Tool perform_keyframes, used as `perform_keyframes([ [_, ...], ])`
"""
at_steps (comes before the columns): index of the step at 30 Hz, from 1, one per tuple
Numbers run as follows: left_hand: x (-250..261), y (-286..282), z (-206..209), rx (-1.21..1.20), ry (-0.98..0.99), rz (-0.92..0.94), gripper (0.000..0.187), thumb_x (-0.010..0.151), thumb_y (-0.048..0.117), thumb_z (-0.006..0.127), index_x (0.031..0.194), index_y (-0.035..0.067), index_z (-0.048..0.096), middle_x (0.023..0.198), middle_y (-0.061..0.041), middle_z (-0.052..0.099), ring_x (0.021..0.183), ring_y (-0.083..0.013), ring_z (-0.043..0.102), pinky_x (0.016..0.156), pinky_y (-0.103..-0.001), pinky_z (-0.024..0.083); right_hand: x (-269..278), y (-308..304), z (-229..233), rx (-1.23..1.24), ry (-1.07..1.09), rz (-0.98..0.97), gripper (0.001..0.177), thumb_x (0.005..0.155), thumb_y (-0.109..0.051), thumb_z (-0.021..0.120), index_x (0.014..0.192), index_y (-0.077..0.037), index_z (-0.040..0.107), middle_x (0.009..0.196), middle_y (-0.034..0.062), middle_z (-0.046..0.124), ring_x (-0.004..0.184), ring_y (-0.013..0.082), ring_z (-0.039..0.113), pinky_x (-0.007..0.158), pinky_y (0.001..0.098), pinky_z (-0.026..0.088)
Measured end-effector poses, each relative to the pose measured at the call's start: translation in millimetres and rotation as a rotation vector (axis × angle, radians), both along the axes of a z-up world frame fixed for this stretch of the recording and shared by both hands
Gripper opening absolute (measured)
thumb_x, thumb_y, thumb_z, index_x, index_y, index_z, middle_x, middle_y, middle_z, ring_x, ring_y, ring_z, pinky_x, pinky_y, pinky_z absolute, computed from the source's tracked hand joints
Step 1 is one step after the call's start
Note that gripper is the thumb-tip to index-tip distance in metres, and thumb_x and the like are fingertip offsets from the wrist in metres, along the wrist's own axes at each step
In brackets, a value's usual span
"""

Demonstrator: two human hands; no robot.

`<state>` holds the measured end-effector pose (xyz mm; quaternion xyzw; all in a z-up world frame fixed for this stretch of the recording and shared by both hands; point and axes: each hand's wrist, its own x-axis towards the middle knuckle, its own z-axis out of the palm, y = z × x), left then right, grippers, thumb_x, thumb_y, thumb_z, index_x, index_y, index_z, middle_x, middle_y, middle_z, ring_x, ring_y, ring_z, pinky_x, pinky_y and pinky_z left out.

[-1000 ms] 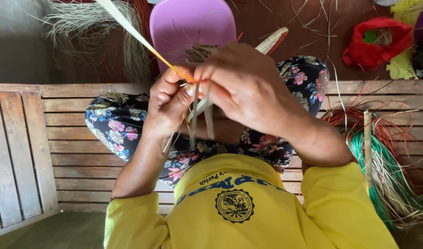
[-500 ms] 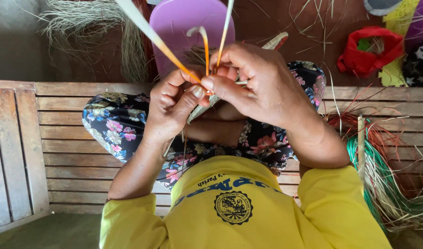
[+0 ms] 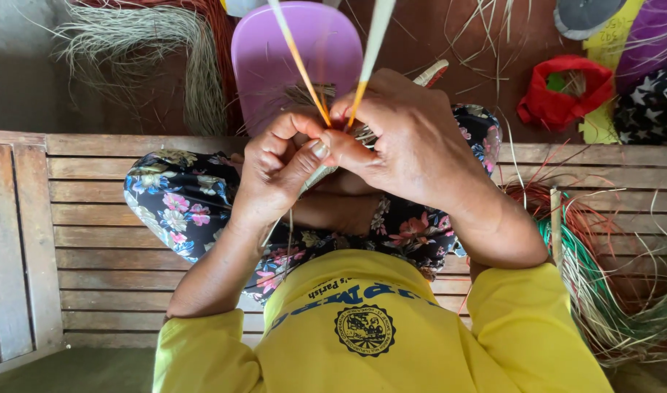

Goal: Weaving natural fibers to create a fan and trimming excess material with a knife

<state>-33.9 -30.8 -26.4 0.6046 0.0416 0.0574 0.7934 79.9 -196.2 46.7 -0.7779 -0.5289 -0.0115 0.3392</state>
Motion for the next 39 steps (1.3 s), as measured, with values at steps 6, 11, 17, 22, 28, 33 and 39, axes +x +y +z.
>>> perform_keyframes([
  [6, 8, -4, -10, -0.105, 0.004, 0.015, 0.010, 0.103, 0.014, 0.064, 0.110, 0.011, 0.058, 0.100, -0.001, 0.063, 0.087, -0.0075, 0.065, 0.083, -0.023, 0.061, 3, -2, -2, 0.184, 0.111, 0.174, 0.009, 0.105, -0.002, 0.067, 0.099, -0.001, 0.060, 0.093, 0.0103, 0.063, 0.081, 0.0270, 0.057, 0.077, 0.0393, 0.045],
  [11, 18, 1, -5, -0.110, -0.010, -0.029, 0.011, 0.104, 0.019, 0.059, 0.101, 0.009, 0.054, 0.074, -0.004, 0.061, 0.065, -0.0092, 0.060, 0.066, -0.022, 0.049, -4, -11, -18, 0.209, -0.131, 0.214, 0.012, 0.099, 0.002, 0.074, 0.110, 0.006, 0.070, 0.110, 0.0173, 0.065, 0.089, 0.0303, 0.063, 0.083, 0.0423, 0.054],
  [17, 34, 4, -36, -0.072, -0.146, -0.003, 0.022, 0.100, 0.012, 0.062, 0.113, -0.004, 0.056, 0.090, -0.017, 0.062, 0.073, -0.0177, 0.065, 0.062, -0.029, 0.061, -4, -10, -24, 0.344, -0.085, 0.180, 0.017, 0.094, 0.003, 0.069, 0.107, -0.002, 0.080, 0.101, 0.0117, 0.067, 0.089, 0.0262, 0.065, 0.083, 0.0408, 0.056],
  [22, 27, 3, -27, -0.109, -0.120, -0.021, 0.022, 0.101, 0.008, 0.061, 0.117, -0.007, 0.061, 0.085, -0.014, 0.061, 0.071, -0.0149, 0.064, 0.062, -0.025, 0.058, 6, -12, -25, 0.407, 0.034, 0.219, 0.014, 0.097, -0.001, 0.068, 0.107, -0.001, 0.078, 0.100, 0.0142, 0.067, 0.087, 0.0301, 0.067, 0.078, 0.0437, 0.057],
  [28, 22, 10, -26, -0.039, -0.070, -0.066, 0.020, 0.100, 0.003, 0.064, 0.117, -0.008, 0.065, 0.079, -0.014, 0.065, 0.065, -0.0138, 0.063, 0.065, -0.025, 0.059, 2, -2, -17, 0.485, 0.346, 0.145, 0.017, 0.097, 0.007, 0.064, 0.112, 0.001, 0.071, 0.088, 0.0159, 0.067, 0.069, 0.0236, 0.060, 0.067, 0.0355, 0.055],
  [33, 19, 12, -28, -0.056, -0.029, -0.018, 0.022, 0.093, -0.001, 0.074, 0.112, -0.008, 0.067, 0.086, -0.016, 0.068, 0.063, -0.0142, 0.068, 0.064, -0.029, 0.064, 3, -4, -20, 0.481, 0.431, 0.129, 0.019, 0.095, 0.004, 0.071, 0.114, 0.002, 0.070, 0.088, 0.0136, 0.067, 0.067, 0.0207, 0.059, 0.063, 0.0325, 0.052],
  [39, 23, 10, -24, -0.120, -0.047, 0.017, 0.010, 0.092, -0.006, 0.069, 0.101, -0.009, 0.065, 0.076, -0.018, 0.064, 0.062, -0.0202, 0.071, 0.060, -0.033, 0.065, -17, -11, -9, 0.382, 0.140, 0.189, 0.017, 0.091, 0.005, 0.071, 0.107, -0.003, 0.074, 0.093, 0.0147, 0.070, 0.072, 0.0271, 0.065, 0.066, 0.0390, 0.054],
])
